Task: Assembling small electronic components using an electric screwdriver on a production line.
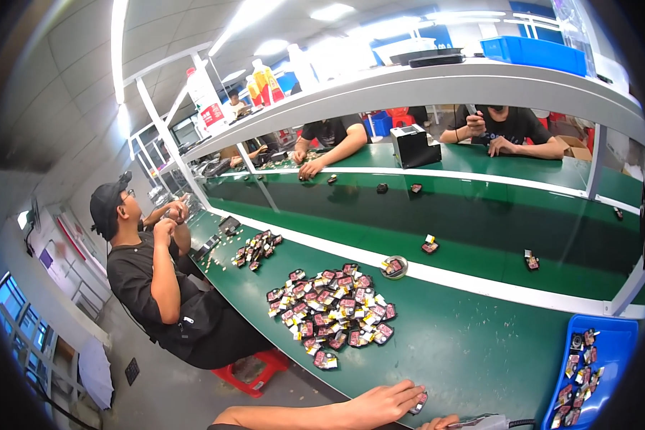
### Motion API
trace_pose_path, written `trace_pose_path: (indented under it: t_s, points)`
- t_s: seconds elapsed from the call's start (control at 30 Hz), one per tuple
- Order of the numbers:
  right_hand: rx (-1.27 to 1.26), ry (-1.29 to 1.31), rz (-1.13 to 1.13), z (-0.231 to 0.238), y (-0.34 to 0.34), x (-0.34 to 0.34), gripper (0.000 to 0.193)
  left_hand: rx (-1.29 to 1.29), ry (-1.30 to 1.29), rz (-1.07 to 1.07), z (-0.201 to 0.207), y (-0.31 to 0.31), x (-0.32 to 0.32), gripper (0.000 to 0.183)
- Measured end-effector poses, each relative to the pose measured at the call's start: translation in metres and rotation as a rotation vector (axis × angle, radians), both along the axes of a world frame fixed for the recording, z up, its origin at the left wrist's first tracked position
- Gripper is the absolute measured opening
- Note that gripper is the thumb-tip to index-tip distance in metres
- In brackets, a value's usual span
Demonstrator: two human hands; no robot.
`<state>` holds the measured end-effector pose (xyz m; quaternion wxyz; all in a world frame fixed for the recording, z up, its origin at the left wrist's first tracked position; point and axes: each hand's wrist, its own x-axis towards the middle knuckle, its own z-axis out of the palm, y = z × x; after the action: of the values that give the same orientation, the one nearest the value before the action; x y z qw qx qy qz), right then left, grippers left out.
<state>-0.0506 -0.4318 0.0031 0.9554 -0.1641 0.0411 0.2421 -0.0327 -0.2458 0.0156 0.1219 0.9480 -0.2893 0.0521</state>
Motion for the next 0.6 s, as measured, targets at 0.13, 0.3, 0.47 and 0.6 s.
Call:
trace_pose_path:
  t_s: [0.13,0.3,0.47,0.6]
  points:
    - [-0.083,0.069,0.007,0.002,0.005,-0.001,0.007,-0.069,0.009,-0.019,-0.005,0.001,0.004,0.033]
    - [-0.224,0.083,0.007,-0.004,0.003,-0.012,0.009,-0.073,-0.067,-0.054,-0.001,-0.014,-0.002,0.030]
    - [-0.262,0.156,0.022,-0.016,-0.006,-0.019,0.011,-0.042,-0.170,-0.041,-0.015,-0.016,-0.004,0.037]
    - [-0.297,0.156,-0.022,-0.018,-0.002,-0.023,0.014,-0.062,-0.201,-0.049,-0.025,-0.024,-0.009,0.050]
